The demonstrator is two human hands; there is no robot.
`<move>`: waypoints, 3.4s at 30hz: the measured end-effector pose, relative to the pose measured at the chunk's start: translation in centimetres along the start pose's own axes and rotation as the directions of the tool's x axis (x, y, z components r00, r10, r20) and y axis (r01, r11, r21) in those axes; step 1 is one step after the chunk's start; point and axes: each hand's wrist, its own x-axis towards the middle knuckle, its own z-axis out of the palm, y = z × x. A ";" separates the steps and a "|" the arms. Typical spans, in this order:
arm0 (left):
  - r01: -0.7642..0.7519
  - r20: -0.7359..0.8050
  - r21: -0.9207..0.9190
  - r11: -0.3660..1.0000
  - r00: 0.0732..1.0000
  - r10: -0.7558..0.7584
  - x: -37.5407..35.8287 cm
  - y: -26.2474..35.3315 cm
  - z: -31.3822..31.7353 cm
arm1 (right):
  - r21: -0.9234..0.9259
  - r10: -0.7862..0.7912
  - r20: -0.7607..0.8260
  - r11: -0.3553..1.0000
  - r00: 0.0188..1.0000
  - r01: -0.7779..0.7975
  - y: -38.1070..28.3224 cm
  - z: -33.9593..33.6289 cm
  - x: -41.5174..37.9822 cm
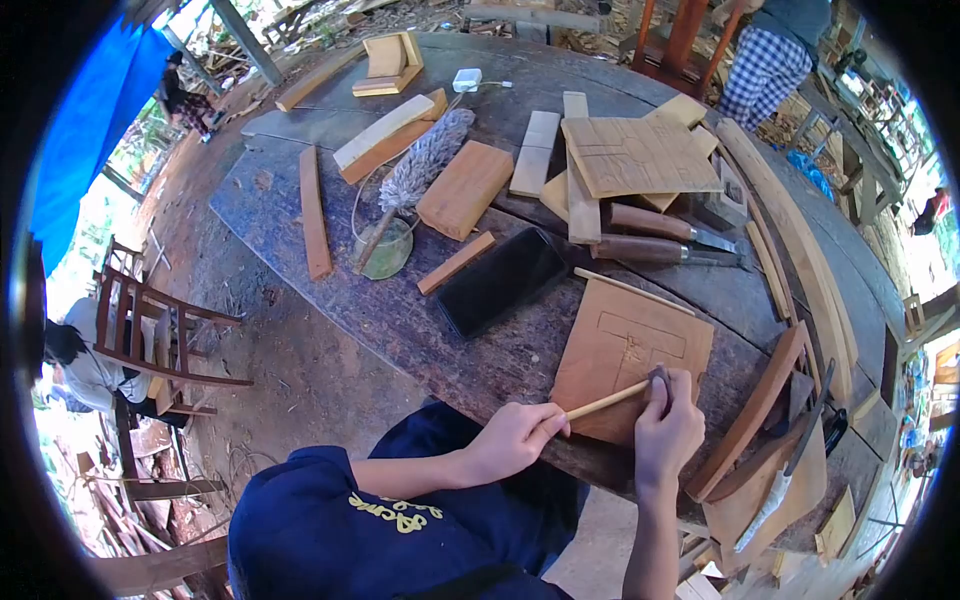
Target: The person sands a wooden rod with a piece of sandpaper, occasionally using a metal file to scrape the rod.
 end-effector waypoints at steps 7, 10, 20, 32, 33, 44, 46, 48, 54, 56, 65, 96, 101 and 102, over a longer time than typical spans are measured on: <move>-0.009 -0.006 0.019 1.000 1.000 0.009 0.0 -0.3 0.2 | 0.172 -0.105 0.122 0.982 0.987 0.083 -1.8 0.2 -2.6; 0.051 0.044 0.015 0.999 0.998 -0.052 0.1 0.1 -0.2 | 0.045 0.036 -0.009 0.998 0.999 -0.036 0.4 0.2 -0.2; 0.048 0.015 0.006 0.999 0.999 -0.048 -0.2 0.0 0.0 | 0.050 -0.004 0.030 0.999 1.000 0.003 -0.7 -0.2 -1.1; 0.015 0.011 -0.031 0.999 1.000 -0.015 0.1 0.1 -0.2 | 0.035 -0.004 0.041 0.999 0.999 0.003 -0.8 0.0 -1.1; 0.027 0.014 -0.027 0.999 1.000 -0.027 0.1 0.2 -0.2 | 0.043 0.034 0.018 0.998 0.999 -0.035 -0.7 0.1 -0.8; 0.036 0.013 -0.020 0.999 0.999 -0.036 0.2 0.1 -0.1 | 0.078 0.053 -0.003 0.996 0.999 -0.053 -0.3 0.6 -0.8; 0.027 -0.012 -0.031 0.999 1.000 -0.027 0.0 -0.1 0.2 | 0.171 -0.005 0.045 0.985 0.999 -0.003 -1.3 1.1 -2.8; 0.041 0.002 -0.009 0.999 0.999 -0.041 0.1 -0.2 0.1 | 0.234 -0.054 0.117 0.972 0.992 0.026 -2.0 0.8 -3.4; 0.007 -0.003 -0.007 1.000 1.000 -0.007 0.3 0.1 0.0 | 0.155 0.012 -0.034 0.988 0.999 -0.007 0.8 0.6 0.1; 0.056 0.004 -0.016 0.998 0.998 -0.056 0.1 0.5 0.1 | 0.194 -0.007 0.053 0.981 0.999 -0.003 -0.9 0.7 -2.0; 0.120 0.048 0.025 0.992 0.991 -0.121 0.4 0.4 0.0 | 0.311 0.006 0.067 0.950 0.998 -0.027 -0.2 0.9 -1.4; -0.274 -0.166 0.200 0.941 0.937 0.308 1.7 0.6 -0.4 | 0.369 0.105 -0.068 0.926 0.992 -0.073 2.6 -1.1 -0.9; -0.316 0.050 0.422 0.850 0.944 0.326 2.7 1.1 -0.3 | 0.372 0.104 0.084 0.920 0.991 -0.128 0.3 -2.2 -1.1; -0.364 0.042 0.406 0.839 0.924 0.380 2.7 0.4 -0.1 | 0.302 0.063 0.116 0.949 0.991 -0.095 0.0 -2.1 -1.2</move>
